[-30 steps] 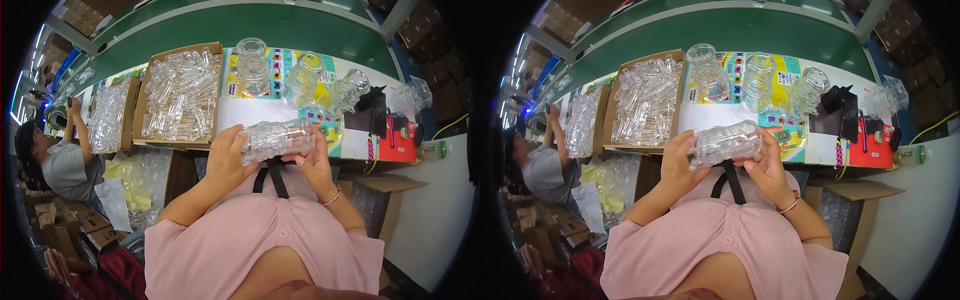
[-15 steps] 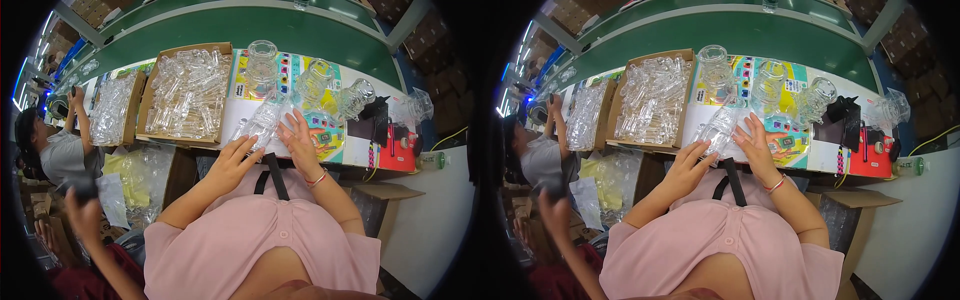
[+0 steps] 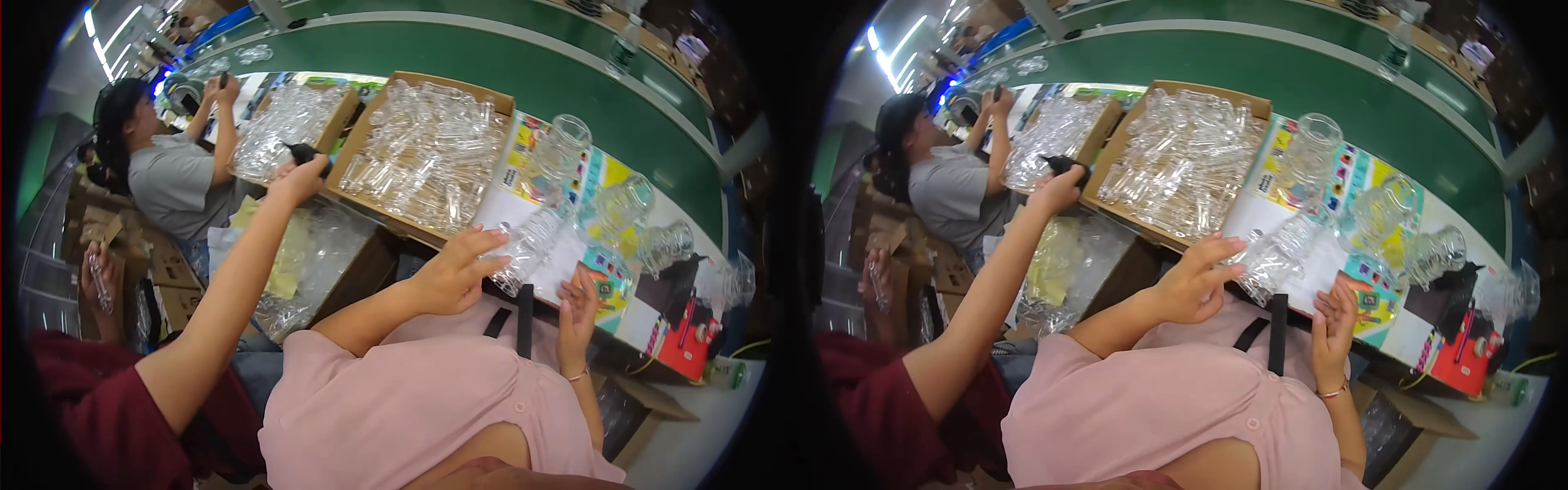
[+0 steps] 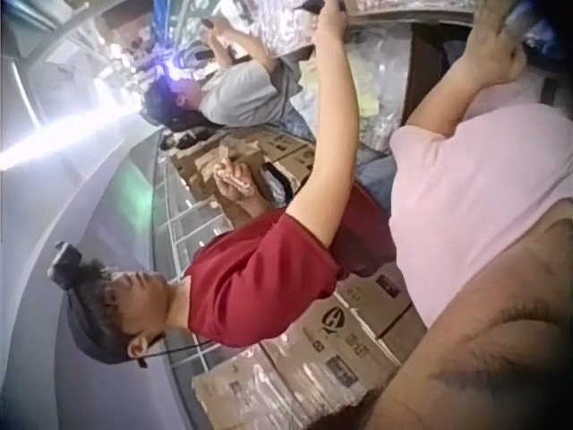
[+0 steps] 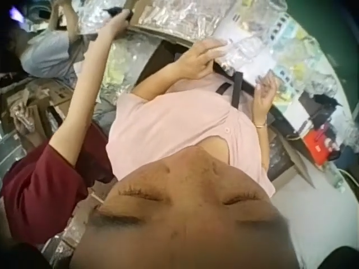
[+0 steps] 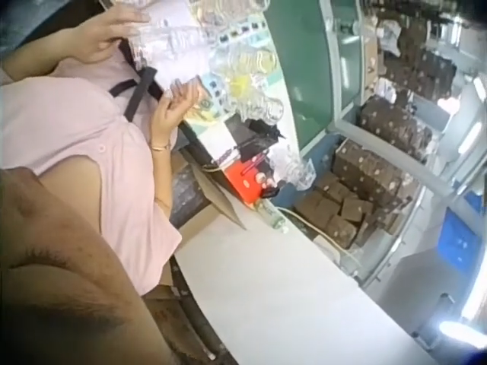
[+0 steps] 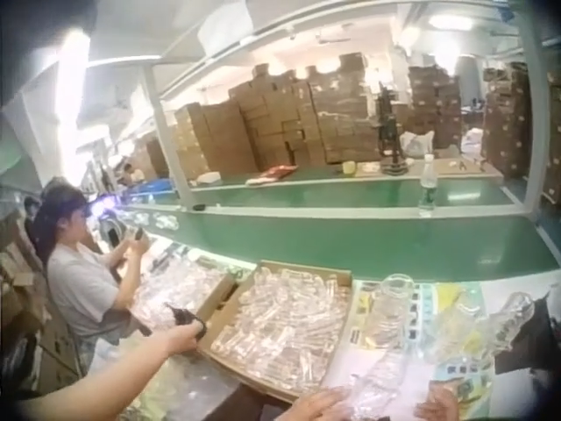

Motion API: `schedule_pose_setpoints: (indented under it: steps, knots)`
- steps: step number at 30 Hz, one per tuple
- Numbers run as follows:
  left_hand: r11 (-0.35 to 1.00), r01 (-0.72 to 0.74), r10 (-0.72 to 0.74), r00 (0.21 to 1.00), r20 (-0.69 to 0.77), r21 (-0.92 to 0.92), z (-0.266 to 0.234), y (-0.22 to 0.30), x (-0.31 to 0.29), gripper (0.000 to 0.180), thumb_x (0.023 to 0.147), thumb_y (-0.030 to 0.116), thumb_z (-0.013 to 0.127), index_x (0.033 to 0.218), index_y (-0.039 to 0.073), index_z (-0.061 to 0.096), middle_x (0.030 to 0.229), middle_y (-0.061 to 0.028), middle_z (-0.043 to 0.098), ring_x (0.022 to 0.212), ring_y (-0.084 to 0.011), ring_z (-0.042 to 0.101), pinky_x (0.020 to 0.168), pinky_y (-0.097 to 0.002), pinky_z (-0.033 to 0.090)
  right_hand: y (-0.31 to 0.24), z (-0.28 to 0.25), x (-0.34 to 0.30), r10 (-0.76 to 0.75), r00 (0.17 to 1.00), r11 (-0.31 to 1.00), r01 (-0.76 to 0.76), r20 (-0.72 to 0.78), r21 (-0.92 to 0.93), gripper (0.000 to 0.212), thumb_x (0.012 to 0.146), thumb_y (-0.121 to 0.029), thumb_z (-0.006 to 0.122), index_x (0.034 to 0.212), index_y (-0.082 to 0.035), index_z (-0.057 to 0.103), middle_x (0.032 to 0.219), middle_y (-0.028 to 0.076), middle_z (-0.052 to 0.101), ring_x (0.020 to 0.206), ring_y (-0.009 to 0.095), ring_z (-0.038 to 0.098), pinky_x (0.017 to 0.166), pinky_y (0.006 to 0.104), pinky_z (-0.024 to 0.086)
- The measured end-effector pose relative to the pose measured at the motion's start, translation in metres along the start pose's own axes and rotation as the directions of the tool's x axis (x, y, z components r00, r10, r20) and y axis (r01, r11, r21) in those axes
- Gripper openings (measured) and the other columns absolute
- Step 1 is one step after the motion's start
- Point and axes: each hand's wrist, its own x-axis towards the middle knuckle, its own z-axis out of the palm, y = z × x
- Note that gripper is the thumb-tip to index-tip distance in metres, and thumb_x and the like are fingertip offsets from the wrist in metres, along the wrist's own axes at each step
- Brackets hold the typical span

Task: Inspecting and cleaning transparent plastic mugs using an air blower at an assembly line.

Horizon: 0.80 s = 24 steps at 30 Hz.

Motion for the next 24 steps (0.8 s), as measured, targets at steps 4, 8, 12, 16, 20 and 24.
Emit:
schedule_pose_setpoints:
  steps: [4,8,12,16,20,24]
  knots:
    - [0.963,0.266,-0.255,0.873,-0.416,-0.033,-0.005,-0.028,-0.045,0.033,0.071,-0.006,0.053,0.102,0.003,0.045,0.099,-0.0131,0.046,0.083,-0.0196,0.046,0.072,-0.0287,0.039,0.002,0.000,-0.005,-0.050,0.998,0.996,0.052,0.035,-0.066,0.041,0.086,-0.002,0.044,0.126,-0.001,0.034,0.134,0.013,0.030,0.105,0.020,0.047,0.092,0.0327,0.038]
    - [0.902,0.368,-0.419,0.611,-0.671,-0.228,-0.011,-0.058,-0.089,0.019,0.082,-0.002,0.045,0.098,0.005,0.037,0.090,-0.0057,0.038,0.072,-0.0099,0.036,0.067,-0.0212,0.034,0.002,0.001,-0.004,-0.081,0.996,0.987,0.087,0.048,-0.137,0.038,0.085,0.000,0.043,0.123,0.000,0.037,0.133,0.013,0.031,0.103,0.020,0.049,0.092,0.0326,0.038]
    - [0.844,0.492,-0.463,0.472,-0.751,-0.211,-0.028,-0.079,-0.131,0.013,0.085,0.003,0.046,0.096,0.005,0.038,0.087,-0.0036,0.039,0.071,-0.0090,0.036,0.066,-0.0206,0.034,0.005,0.001,-0.003,-0.075,0.996,0.991,0.079,0.045,-0.108,0.038,0.084,0.001,0.043,0.122,0.001,0.038,0.132,0.013,0.033,0.102,0.019,0.049,0.091,0.0319,0.038]
    - [0.724,0.567,-0.522,0.080,-0.849,-0.392,-0.059,-0.113,-0.162,0.009,0.087,0.010,0.047,0.092,0.006,0.041,0.081,-0.0009,0.041,0.068,-0.0086,0.037,0.061,-0.0226,0.035,0.008,-0.002,-0.005,-0.074,0.996,0.984,0.081,0.045,-0.158,0.040,0.082,0.004,0.044,0.122,0.001,0.038,0.130,0.015,0.033,0.101,0.021,0.050,0.090,0.0328,0.040]
    - [0.788,0.616,-0.144,0.195,-0.970,0.007,-0.143,-0.165,-0.172,0.009,0.085,0.009,0.048,0.092,0.004,0.049,0.081,-0.0024,0.045,0.067,-0.0135,0.043,0.062,-0.0271,0.039,0.012,-0.003,-0.007,-0.089,0.996,0.978,0.093,0.028,-0.187,0.038,0.082,0.004,0.043,0.120,0.001,0.040,0.129,0.015,0.034,0.100,0.021,0.051,0.089,0.0318,0.041]
    - [0.380,0.923,-0.196,0.151,-0.969,0.067,-0.220,-0.201,-0.211,0.033,0.078,0.021,0.054,0.105,0.004,0.058,0.110,-0.0163,0.050,0.099,-0.0279,0.049,0.086,-0.0308,0.040,0.012,0.000,-0.004,-0.111,0.993,0.972,0.119,0.049,-0.203,0.037,0.082,0.005,0.044,0.119,0.002,0.041,0.128,0.015,0.036,0.099,0.020,0.052,0.088,0.0309,0.041]
